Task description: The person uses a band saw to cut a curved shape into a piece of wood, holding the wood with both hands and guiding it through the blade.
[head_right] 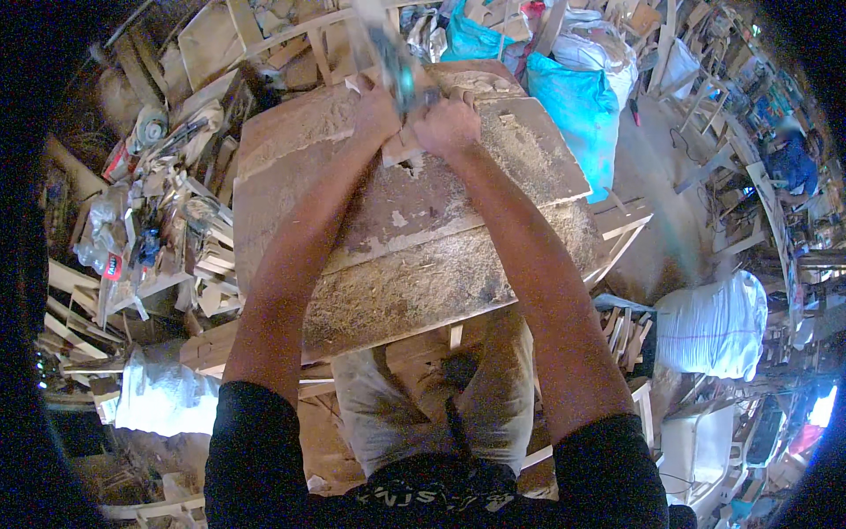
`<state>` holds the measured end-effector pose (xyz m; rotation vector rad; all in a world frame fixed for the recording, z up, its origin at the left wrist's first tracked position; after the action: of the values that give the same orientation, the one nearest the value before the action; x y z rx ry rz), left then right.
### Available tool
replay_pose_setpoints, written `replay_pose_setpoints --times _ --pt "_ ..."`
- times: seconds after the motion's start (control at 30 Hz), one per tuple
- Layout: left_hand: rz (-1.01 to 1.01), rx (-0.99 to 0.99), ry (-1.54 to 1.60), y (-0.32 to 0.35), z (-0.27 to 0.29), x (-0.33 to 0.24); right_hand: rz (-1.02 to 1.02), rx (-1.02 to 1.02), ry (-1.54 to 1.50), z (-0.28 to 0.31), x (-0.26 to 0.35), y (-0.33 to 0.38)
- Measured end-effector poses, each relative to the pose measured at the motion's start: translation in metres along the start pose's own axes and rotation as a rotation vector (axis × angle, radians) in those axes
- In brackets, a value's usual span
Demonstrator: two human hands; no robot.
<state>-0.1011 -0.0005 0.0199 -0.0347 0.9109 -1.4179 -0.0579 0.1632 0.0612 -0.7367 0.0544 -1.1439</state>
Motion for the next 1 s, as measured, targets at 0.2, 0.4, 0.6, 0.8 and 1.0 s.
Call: replay_pose_setpoints --times 0.2,0.4,0.6,0.8,1.0 --pt "0.001 0.024 -0.032 0.002 0.015 -0.015 -0.014 0.115 0.047 -0.006 -0.004 -0.004" --pt "0.099 0.074 -0.018 0.005 0.016 -0.052 0.038 -0.073 0.161 -0.008 -0.033 -0.002" --pt "-0.101 0.036 -0.162 -0.011 0.013 0.003 0.002 -0.131 0.099 -0.001 0.007 -0.009" --pt "0.006 0.02 -0.098 -0.008 0.042 -0.017 0.328 -0.205 0.218 -0.008 -0.079 -0.024" --pt "-0.05 0.224 -0.223 0.08 0.14 0.014 0.188 -0.006 0.17 0.046 -0.12 0.058"
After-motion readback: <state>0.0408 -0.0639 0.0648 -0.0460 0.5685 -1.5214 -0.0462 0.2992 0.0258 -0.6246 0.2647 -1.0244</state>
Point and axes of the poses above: each hand's wrist, its own y-axis away from the middle knuckle, its own z-axis out of the back of the hand, x = y × z, the point moved 6 cm from there along -y, towards the middle knuckle, and after that the axes turned 7 degrees about -x, right-handed, at the moved point
